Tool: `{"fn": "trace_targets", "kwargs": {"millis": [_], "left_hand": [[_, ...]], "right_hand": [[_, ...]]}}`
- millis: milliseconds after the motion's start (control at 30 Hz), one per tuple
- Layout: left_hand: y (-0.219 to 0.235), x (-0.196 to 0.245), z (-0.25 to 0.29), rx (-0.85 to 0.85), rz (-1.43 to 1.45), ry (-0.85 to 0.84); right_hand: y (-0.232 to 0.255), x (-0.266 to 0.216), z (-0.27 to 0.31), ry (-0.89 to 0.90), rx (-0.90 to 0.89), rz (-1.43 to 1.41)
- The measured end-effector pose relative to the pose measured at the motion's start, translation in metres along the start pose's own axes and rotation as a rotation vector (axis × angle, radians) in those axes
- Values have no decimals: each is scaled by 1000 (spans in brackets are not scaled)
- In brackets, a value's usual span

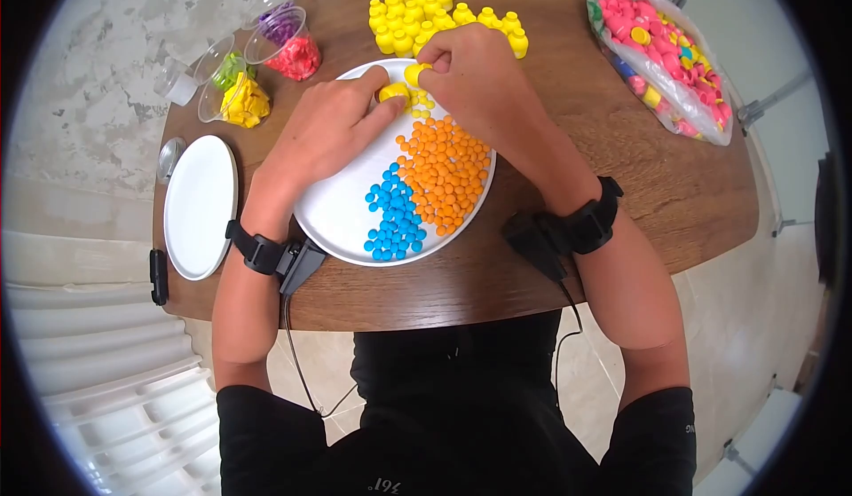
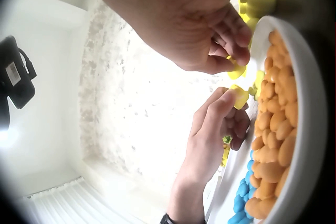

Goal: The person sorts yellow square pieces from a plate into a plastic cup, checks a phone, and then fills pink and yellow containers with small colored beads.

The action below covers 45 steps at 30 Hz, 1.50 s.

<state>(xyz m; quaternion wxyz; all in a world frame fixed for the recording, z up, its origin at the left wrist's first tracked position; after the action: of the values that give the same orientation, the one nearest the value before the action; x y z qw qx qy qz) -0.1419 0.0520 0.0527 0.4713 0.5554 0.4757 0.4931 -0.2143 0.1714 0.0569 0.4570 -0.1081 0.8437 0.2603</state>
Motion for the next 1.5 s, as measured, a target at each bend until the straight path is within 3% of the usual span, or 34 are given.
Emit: {"fn": "trace_targets", "kwargs": {"millis": [300, 433, 500, 567, 833, 1100, 1167, 1200, 1267, 1500], "left_hand": [[13, -17, 10, 154, 150, 15], [3, -28, 11, 197, 278, 22], [-1, -31, 10, 218, 473, 4], [0, -31, 10, 224, 464, 11], [0, -37, 13, 259, 490, 61], [-7, -44, 11, 218, 848, 50], [-6, -41, 11, 233, 927, 73], [-5, -42, 11, 254, 1006, 97], [-6, -41, 10, 257, 982, 67], [10, -27, 16, 305, 802, 0]], "right_hand": [[7, -12, -1, 45, 32, -19], [4, 2, 0, -86, 8, -107], [4, 5, -2, -130, -5, -141], [7, 12, -1, -249, 12, -284], [1, 10, 0, -240, 2, -445], [-11, 1, 7, -292, -72, -631], [-14, 12, 10, -480, -44, -855], [-12, 15, 9, -480, -44, -854], [-11, 20, 9, -510, -48, -1052], [-25, 24, 10, -604, -185, -1249]]}}
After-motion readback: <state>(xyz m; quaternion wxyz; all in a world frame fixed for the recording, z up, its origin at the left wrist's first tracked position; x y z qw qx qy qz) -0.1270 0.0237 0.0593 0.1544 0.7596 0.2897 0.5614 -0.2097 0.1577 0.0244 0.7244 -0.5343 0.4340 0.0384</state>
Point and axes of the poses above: each hand's wrist, its own z-axis away from the middle knuckle, its own y-axis out of the back of the hand, x = y × z, the point moved 10 cm from there along -z, towards the middle knuckle, and after that the axes turned 13 degrees about -z, right-handed, at the moved point
